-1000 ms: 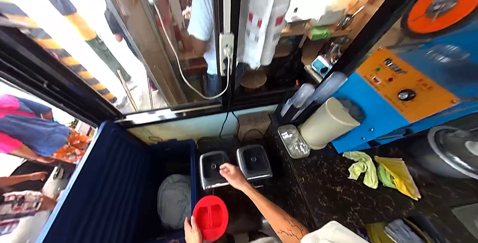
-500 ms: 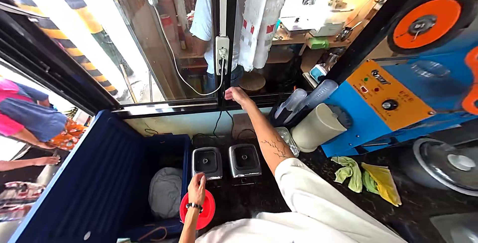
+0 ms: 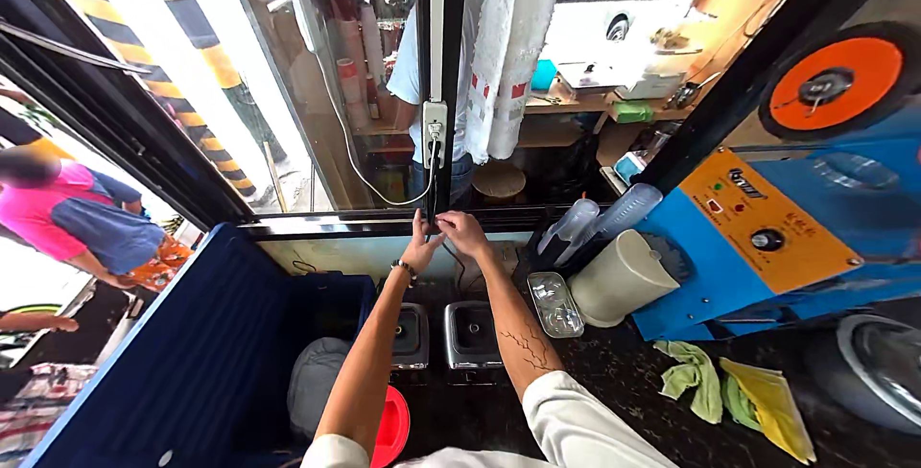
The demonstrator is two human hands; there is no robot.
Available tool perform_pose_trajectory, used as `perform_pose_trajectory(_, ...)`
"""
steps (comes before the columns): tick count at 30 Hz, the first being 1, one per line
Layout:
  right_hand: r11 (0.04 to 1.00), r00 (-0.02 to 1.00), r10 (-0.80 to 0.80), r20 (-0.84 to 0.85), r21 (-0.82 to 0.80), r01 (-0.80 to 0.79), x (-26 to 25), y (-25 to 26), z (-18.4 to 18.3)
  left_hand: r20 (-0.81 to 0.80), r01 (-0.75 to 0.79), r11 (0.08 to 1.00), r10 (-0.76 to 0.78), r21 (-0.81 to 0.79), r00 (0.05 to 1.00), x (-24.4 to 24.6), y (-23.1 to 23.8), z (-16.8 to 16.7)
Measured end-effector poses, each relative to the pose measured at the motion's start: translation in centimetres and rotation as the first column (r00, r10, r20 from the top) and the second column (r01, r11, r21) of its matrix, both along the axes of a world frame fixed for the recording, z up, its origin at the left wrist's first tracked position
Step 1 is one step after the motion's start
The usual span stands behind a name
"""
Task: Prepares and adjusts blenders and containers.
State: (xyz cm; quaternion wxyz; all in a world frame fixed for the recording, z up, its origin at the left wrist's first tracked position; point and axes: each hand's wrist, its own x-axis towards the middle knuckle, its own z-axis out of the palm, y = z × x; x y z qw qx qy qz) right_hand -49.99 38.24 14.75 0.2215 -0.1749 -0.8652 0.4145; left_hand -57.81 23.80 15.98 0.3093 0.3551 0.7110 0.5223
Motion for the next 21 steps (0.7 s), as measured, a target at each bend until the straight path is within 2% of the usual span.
perform_pose_trajectory(2, 0.991, 0.997, -0.075, -0.027, -0.117, 0.071, -0.9, 0.7, 2.0, -0.003, 0.013, 0.997, -0.014, -0.079, 1.000, -0.2, 1.6, -0.5)
perform_pose_trajectory(4, 0.919, 0.983, -0.173, -0.066, -0.371, 0.136, -2.6, 1.7, 3.7, -0.176, -0.095, 0.979, 0.062, -0.183, 0.982, 0.2, 2.9, -1.4)
perform_pose_trajectory(6, 0.831, 0.963, -0.260, -0.069, -0.524, 0.187, -3.9, 2.0, 5.6, -0.331, -0.196, 0.941, 0.097, -0.278, 0.939, 1.3, 3.0, -0.6)
perform_pose_trajectory(9, 0.801, 0.950, -0.313, -0.008, -0.539, 0.260, -5.4, 2.4, 7.5, -0.379, -0.255, 0.916, 0.127, -0.310, 0.917, 2.7, 2.8, -0.1)
perform_pose_trajectory(13, 0.742, 0.931, -0.352, 0.092, -0.580, 0.338, -6.8, 2.9, 8.5, -0.372, -0.239, 0.909, 0.103, -0.341, 0.923, 2.8, 2.7, 0.0)
perform_pose_trajectory(17, 0.694, 0.915, -0.396, 0.075, -0.628, 0.352, -7.4, 2.9, 8.8, -0.336, -0.164, 0.944, 0.062, -0.285, 0.940, 2.3, 2.5, -0.8)
perform_pose_trajectory(21, 0.680, 0.882, -0.465, 0.080, -0.605, 0.414, -7.4, 2.2, 8.7, -0.286, -0.147, 0.955, 0.069, -0.258, 0.956, 2.0, 2.1, -0.7)
